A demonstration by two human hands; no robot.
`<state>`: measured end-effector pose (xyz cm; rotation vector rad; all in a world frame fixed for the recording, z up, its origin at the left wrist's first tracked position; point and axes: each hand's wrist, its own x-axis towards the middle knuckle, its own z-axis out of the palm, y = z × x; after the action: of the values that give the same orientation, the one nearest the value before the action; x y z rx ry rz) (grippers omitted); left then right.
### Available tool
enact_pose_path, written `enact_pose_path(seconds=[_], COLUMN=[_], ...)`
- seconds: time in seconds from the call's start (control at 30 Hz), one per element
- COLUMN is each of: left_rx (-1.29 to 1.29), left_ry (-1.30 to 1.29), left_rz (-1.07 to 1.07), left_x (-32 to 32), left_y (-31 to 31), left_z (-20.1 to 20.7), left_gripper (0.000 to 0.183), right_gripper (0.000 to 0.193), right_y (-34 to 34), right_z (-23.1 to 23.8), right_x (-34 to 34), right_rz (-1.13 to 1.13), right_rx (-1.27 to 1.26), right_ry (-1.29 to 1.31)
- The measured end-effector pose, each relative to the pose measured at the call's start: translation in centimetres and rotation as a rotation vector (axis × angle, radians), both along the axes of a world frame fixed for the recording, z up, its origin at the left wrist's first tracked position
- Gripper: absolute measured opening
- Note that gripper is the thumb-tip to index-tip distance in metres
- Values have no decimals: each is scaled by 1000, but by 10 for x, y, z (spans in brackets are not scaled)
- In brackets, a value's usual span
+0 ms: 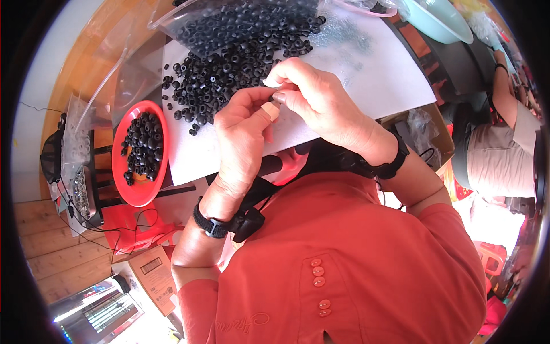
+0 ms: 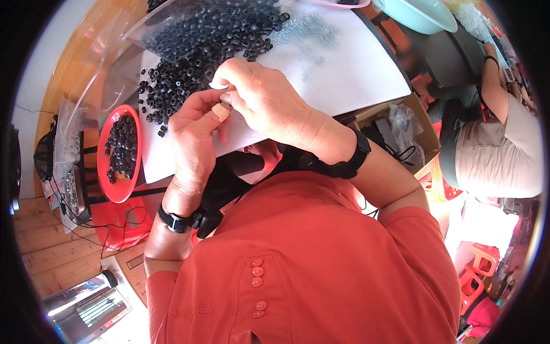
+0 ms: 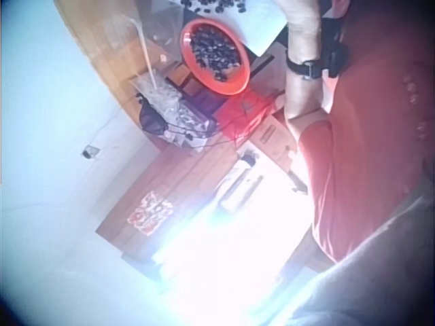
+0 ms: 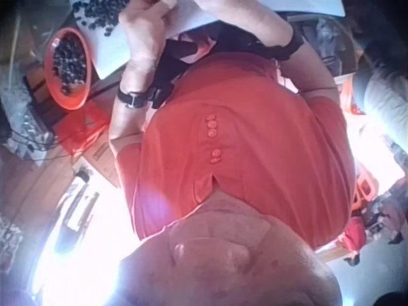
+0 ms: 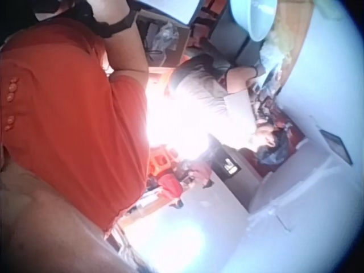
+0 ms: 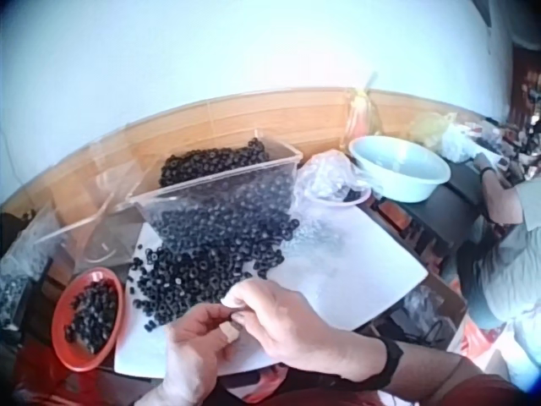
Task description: Sorting and assembling small black plastic components at a workstation.
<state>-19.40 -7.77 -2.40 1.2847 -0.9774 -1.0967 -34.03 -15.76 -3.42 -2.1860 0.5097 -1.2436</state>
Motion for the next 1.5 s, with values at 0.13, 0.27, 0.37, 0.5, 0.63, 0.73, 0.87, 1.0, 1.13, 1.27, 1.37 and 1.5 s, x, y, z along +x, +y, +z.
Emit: enact_pose_path(seconds=[0.13, 0.27, 0.37, 0.5, 0.63, 0.73, 0.87, 1.0, 1.13, 1.27, 1.37, 1.5], left_rx=[10, -9, 17, 4, 0, -62, -47, -30, -25, -12, 25, 49], left_ry=[-17, 59, -61, -132, -141, -117, -136, 7, 60, 167, 195, 223], left_rz=[27, 58, 31, 1, -5, -15, -37, -4, -2, -13, -40, -32], left_x=[1, 3, 3, 3, 5, 5, 6, 6, 9, 3, 5, 3], left_y=[2, 1, 3, 9, 10, 9, 8, 7, 8, 9, 9, 9], left_z=[-3, -2, -3, -5, -4, -7, -4, -3, -5, -4, -1, 2], left_gripper=[19, 19, 20, 20, 22, 24, 24, 22, 24, 25, 26, 22], right_gripper=[21, 17, 21, 19, 16, 15, 10, 4, 4, 7, 8, 8], right_y=[0, -9, -19, -26, -47, -50, -37, -36, -31, -28, -26, -18], right_z=[1, 7, -1, 17, 34, 25, 13, 11, 16, 14, 11, 18], right_x=[0, -9, -11, -19, -53, -63, -60, -61, -61, -58, -56, -50], right_rz=[25, -70, -147, -193, -372, -239, -198, -147, -124, -161, -188, -107], right_rx=[8, -138, -319, -469, -458, -435, -494, -582, -712, -691, -637, -447], right_ry=[-9, 74, 171, 257, 294, 425, 577, 686, 737, 757, 701, 496])
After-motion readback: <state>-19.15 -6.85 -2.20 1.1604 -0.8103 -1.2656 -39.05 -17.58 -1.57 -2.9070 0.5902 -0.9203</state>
